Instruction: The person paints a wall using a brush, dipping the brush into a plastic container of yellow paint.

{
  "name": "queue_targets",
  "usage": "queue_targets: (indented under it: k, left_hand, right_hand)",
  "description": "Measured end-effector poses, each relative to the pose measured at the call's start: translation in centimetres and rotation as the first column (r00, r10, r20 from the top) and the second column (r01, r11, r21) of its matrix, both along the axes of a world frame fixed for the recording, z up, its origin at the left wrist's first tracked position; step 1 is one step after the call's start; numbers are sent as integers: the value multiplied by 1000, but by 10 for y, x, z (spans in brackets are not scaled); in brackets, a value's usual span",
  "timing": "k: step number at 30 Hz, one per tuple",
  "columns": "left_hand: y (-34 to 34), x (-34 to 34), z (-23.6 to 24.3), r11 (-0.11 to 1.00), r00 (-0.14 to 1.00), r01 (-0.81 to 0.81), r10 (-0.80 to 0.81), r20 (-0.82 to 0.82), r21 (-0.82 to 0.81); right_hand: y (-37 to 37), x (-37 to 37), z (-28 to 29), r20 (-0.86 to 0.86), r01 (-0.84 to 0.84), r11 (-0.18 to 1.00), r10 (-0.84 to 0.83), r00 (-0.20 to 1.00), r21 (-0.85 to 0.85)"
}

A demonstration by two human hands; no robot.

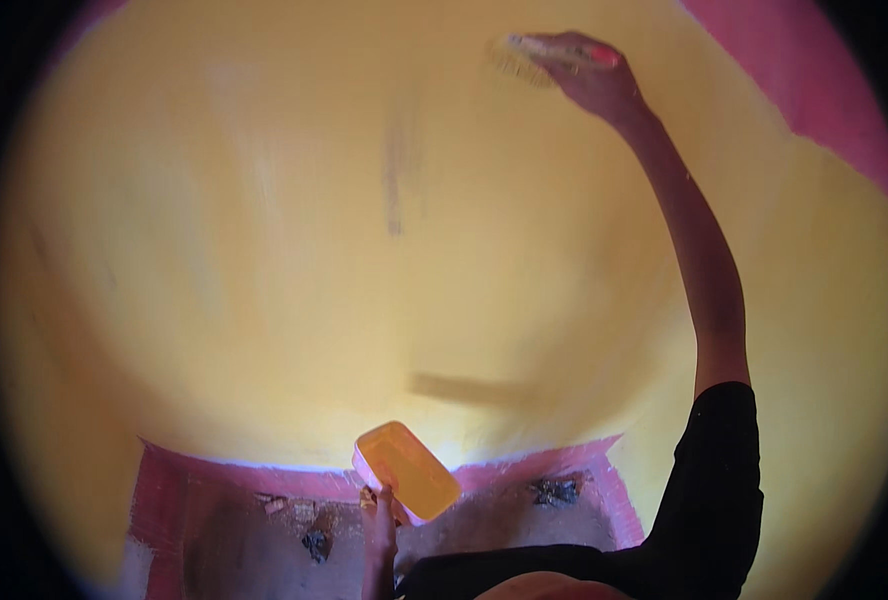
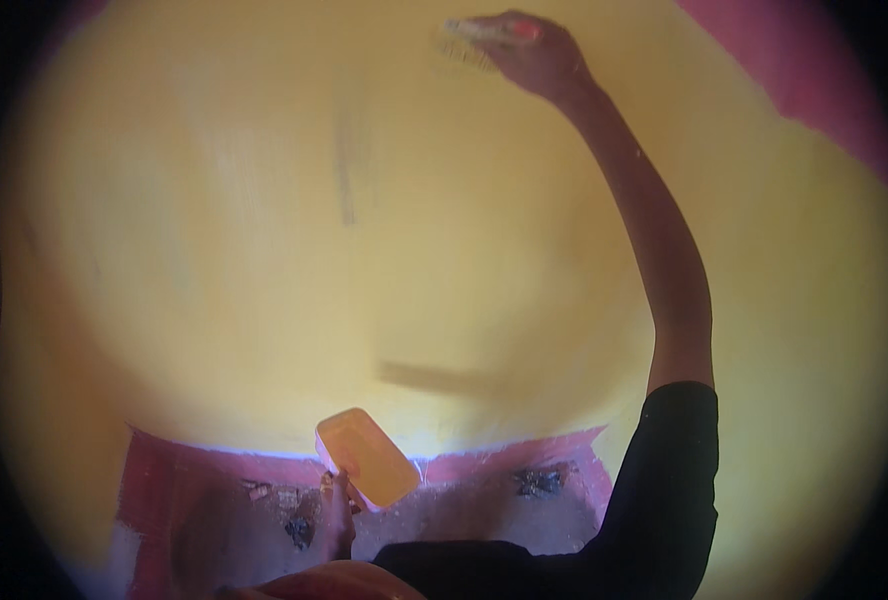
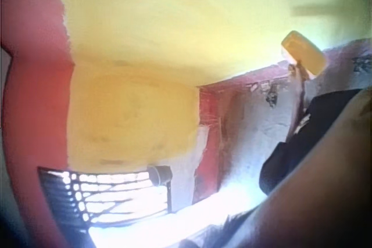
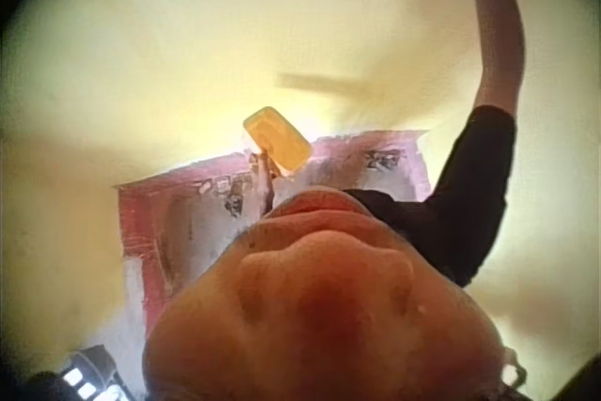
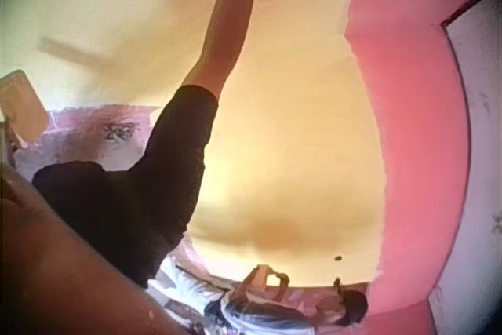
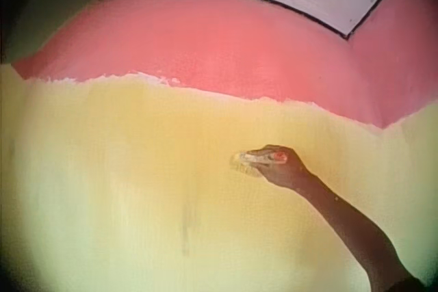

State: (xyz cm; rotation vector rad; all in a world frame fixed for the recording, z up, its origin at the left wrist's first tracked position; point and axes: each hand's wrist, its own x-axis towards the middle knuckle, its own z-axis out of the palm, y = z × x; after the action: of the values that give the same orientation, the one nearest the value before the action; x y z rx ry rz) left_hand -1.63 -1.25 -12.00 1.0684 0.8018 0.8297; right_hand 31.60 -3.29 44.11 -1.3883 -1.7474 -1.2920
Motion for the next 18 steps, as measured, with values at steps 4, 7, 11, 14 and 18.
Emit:
queue_targets:
  k: [4,7,11,14,18]
  left_hand:
    - [-6,2,21,994,992,38,-25,126,-101]
    - [-1,0,17,992,994,55,-44,97,-113]
    - [6,-1,-4,995,998,59,-60,-16,-77]
    - [3,2,2,983,998,60,-62,-10,-171]
    - [17,4,-47,997,991,41,-33,131,-59]
  right_hand:
    - [-3,-3,107,17,164,963,-172,985,215]
    - [5,-26,123,87,200,930,-237,968,308]
    - [21,-7,48,284,281,935,-336,898,216]
    - [27,12,-52,330,63,998,-59,942,-3]
    - [7,-15,-128,297,228,931,-140,945,-284]
